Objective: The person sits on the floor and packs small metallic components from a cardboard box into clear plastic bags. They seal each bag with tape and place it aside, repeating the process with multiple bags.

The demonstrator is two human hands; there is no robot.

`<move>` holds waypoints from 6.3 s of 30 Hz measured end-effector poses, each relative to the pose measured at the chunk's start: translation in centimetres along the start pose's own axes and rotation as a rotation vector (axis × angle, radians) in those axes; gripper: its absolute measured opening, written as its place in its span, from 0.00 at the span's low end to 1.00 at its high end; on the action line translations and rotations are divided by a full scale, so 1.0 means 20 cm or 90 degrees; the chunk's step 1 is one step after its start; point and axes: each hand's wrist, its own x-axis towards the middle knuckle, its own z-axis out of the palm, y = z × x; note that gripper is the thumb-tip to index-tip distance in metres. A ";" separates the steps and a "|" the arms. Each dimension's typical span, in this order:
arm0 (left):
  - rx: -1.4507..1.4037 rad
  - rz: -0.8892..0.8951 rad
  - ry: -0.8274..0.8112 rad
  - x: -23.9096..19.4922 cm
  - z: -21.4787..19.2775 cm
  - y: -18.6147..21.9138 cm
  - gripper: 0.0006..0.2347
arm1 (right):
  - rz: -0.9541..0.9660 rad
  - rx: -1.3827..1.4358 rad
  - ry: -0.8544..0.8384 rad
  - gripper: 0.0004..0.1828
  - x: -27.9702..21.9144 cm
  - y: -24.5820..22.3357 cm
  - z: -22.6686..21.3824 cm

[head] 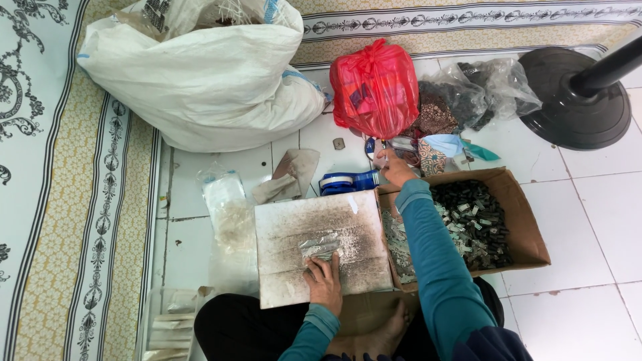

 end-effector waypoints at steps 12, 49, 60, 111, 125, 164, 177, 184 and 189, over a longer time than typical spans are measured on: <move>0.006 -0.003 0.022 -0.01 0.01 0.00 0.30 | 0.049 -0.084 0.015 0.32 0.20 0.07 0.12; -0.157 -0.039 -0.035 0.02 -0.04 0.04 0.28 | -0.405 -0.276 -0.318 0.33 -0.85 -0.44 0.72; -0.167 -0.014 -0.098 0.03 -0.07 0.02 0.26 | -0.570 -0.575 0.021 0.34 -0.78 -0.29 0.99; -0.367 -0.095 0.464 -0.48 0.55 -1.41 0.05 | -0.696 -0.153 0.126 0.10 -1.03 -0.70 1.87; -0.264 -0.147 0.321 -0.61 1.41 -1.80 0.06 | -0.743 -0.410 -0.003 0.10 -0.94 -1.04 2.70; -1.217 -0.146 0.313 0.47 0.14 -0.72 0.16 | -0.240 -0.504 -0.120 0.29 0.70 -0.49 1.45; -1.747 -0.792 -0.189 0.29 -0.16 -0.77 0.36 | -0.493 -0.035 -0.356 0.20 -1.14 -0.64 0.67; -1.631 -0.527 -0.056 -0.07 -0.88 -0.91 0.29 | -0.273 0.255 -0.012 0.27 -1.09 -0.67 0.80; -1.673 -0.440 0.012 -0.06 -0.58 -0.55 0.34 | -0.204 0.371 -0.009 0.38 -1.12 -0.72 1.00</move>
